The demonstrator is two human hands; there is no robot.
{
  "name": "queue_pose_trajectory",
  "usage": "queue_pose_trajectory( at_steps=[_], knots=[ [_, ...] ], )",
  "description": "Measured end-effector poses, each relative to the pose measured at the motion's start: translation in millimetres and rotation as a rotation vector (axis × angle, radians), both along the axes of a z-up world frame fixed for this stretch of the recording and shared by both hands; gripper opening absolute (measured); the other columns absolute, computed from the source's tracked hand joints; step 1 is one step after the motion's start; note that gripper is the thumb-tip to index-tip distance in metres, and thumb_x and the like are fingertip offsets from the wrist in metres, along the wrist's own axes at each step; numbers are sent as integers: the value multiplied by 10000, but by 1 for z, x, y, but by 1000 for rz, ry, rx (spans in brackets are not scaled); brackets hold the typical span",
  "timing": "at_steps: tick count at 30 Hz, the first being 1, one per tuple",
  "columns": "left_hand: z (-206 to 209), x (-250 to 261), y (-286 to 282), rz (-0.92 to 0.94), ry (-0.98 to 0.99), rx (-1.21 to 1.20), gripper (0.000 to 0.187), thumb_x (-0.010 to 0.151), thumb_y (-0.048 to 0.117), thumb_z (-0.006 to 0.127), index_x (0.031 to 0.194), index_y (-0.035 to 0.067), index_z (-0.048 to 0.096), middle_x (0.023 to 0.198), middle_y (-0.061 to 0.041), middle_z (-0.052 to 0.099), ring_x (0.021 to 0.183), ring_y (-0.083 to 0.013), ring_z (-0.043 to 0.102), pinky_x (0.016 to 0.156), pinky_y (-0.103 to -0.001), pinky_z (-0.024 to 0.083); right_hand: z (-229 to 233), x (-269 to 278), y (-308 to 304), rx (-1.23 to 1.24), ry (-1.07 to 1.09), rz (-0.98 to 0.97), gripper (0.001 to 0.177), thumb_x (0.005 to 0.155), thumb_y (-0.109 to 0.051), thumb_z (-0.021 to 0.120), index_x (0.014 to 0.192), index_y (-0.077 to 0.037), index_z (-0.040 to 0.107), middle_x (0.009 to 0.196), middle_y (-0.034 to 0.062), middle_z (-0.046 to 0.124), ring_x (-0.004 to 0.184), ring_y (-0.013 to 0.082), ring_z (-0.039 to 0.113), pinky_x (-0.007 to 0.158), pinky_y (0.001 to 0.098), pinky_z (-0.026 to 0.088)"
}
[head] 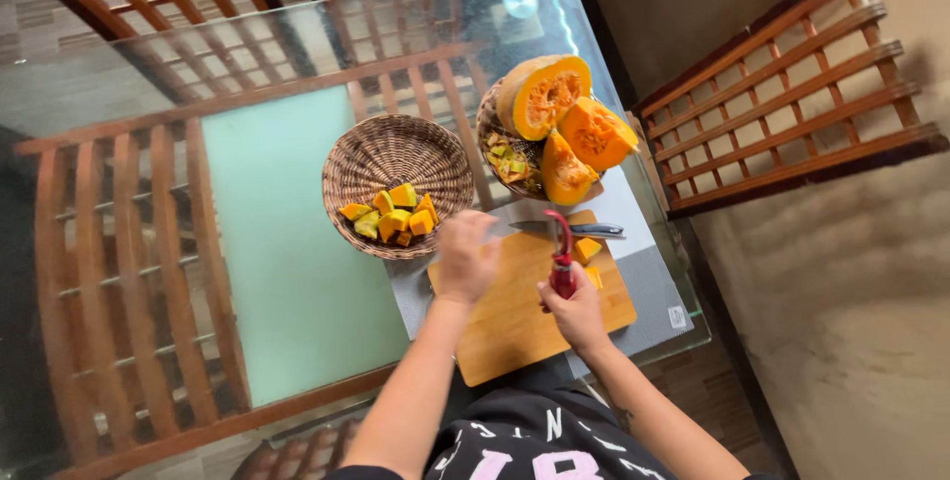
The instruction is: The person peels small pumpkin pieces using a red peeler on a wooden cutting board. Peeled pieces are placed into a woven basket while peels are discarded into a separate basket. The person handles the pumpkin pieces one at a time and continues peeling throughout the clip.
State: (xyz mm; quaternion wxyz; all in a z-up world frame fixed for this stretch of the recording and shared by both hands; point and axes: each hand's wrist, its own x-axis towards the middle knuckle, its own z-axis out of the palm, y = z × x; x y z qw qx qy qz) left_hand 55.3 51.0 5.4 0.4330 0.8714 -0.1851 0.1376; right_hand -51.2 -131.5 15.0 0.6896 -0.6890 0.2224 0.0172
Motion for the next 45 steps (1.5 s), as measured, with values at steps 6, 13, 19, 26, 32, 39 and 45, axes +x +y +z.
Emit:
queue_pose_trajectory(
  at_steps=[6,13,19,26,32,39,45],
  knots=[
    [9,-18,-83,-418,-63,122,491,761,70,666,1247,140,656,1316,-17,642,1198,-267,582,1015,-410,446,11,-20,-22,4,-25,-170,181,898,-48,712,1027,-57,586,819,10,619,668,102,622,601,277,528],
    [-6,-10,-129,-570,-147,419,484,883,104,580,1365,146,598,1331,21,615,1179,-221,584,976,-391,458,22,-45,-37,36,-1,-273,155,908,-35,692,1005,-51,572,791,17,613,659,108,603,600,288,505],
    [-11,-16,-95,-461,0,146,456,825,97,711,1273,101,624,1230,-70,650,1171,-286,598,1010,-424,470,21,-51,-37,25,60,-246,178,926,-92,689,1021,-50,545,722,10,567,543,95,535,494,278,454],
    [-11,-56,-6,-87,249,-51,554,763,129,804,1269,24,606,1140,-142,665,1060,-337,625,944,-433,498,1,-46,-12,4,338,-41,242,1000,-289,585,1082,-65,547,653,27,515,439,109,448,403,289,369],
    [-13,-78,17,89,206,-25,418,715,134,822,1104,66,684,1042,-103,702,994,-327,655,893,-419,528,-12,-50,21,-423,12,269,267,1016,-286,578,1146,-53,563,797,96,666,708,211,653,651,351,520],
    [-15,-72,10,34,185,-34,423,721,140,843,1115,68,707,1002,-94,693,949,-306,660,865,-390,539,2,-47,30,-472,169,301,307,995,-309,578,1160,-53,542,823,163,680,757,312,670,709,411,519],
    [-17,-69,10,39,180,-101,412,696,143,874,1071,47,733,988,-79,730,876,-276,682,787,-361,562,17,-51,30,-501,179,299,325,978,-320,598,1185,-75,544,861,161,694,794,324,686,731,417,525]
  ],
)
